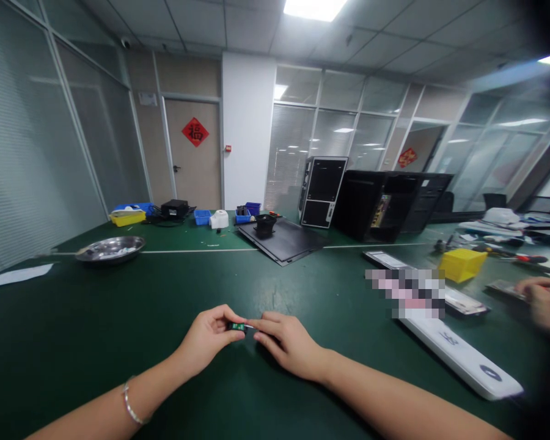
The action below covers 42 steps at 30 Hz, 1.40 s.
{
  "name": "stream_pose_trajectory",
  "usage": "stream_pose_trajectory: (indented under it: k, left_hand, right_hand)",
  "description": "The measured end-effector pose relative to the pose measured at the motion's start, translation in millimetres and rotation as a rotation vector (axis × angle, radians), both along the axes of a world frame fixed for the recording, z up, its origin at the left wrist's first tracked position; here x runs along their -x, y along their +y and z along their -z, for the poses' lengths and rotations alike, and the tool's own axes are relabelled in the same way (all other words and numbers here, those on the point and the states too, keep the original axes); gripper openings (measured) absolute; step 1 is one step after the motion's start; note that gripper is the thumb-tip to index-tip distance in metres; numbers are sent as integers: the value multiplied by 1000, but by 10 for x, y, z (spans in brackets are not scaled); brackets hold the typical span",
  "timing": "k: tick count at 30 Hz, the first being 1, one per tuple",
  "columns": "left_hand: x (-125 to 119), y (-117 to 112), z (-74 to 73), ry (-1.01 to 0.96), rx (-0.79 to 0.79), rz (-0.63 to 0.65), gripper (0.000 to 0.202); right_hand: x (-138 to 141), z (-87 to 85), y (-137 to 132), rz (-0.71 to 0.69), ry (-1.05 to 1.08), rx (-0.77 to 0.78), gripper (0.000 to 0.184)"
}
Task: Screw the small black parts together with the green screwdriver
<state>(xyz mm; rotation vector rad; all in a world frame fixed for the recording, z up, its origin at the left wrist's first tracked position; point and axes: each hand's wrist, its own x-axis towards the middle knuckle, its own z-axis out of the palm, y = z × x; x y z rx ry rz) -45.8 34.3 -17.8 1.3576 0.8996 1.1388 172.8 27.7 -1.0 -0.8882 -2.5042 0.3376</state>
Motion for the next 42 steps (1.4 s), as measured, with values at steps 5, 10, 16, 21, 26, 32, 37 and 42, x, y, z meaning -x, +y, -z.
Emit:
stream_pose_trajectory:
  k: [5,10,16,21,26,32,37,42]
  left_hand:
    - [-17,-24,-23,-10,29,29,25]
    - [-23,-16,-36,-13,29,26,25]
    - [-15,-14,-94,-8,-10,-33,26]
    - [-21,-38,-171,56,7,-89,23]
    - [-27,-38,-188,106,27,-123,23]
    - [-22,-20,-156,147,-13,-134,24]
    - [-36,-36,-150,183,-62,-104,22]
    - [-24,-35,-167,212,-51,-110,23]
  right_hand:
    - [1,-1,-7,-25,28,20,32]
    - [-1,-8,-8,-23,57,35,32]
    - [17,2,0,14,138,54,26]
    - [22,-9,6,116,355,74,33]
    - [-15,-43,-24,26,503,5,42]
    - [-56,-9,-9,58,687,4,45]
    - [-41,-12,4,103,737,29,48]
    - [-30,-54,-20,153,772,52,51]
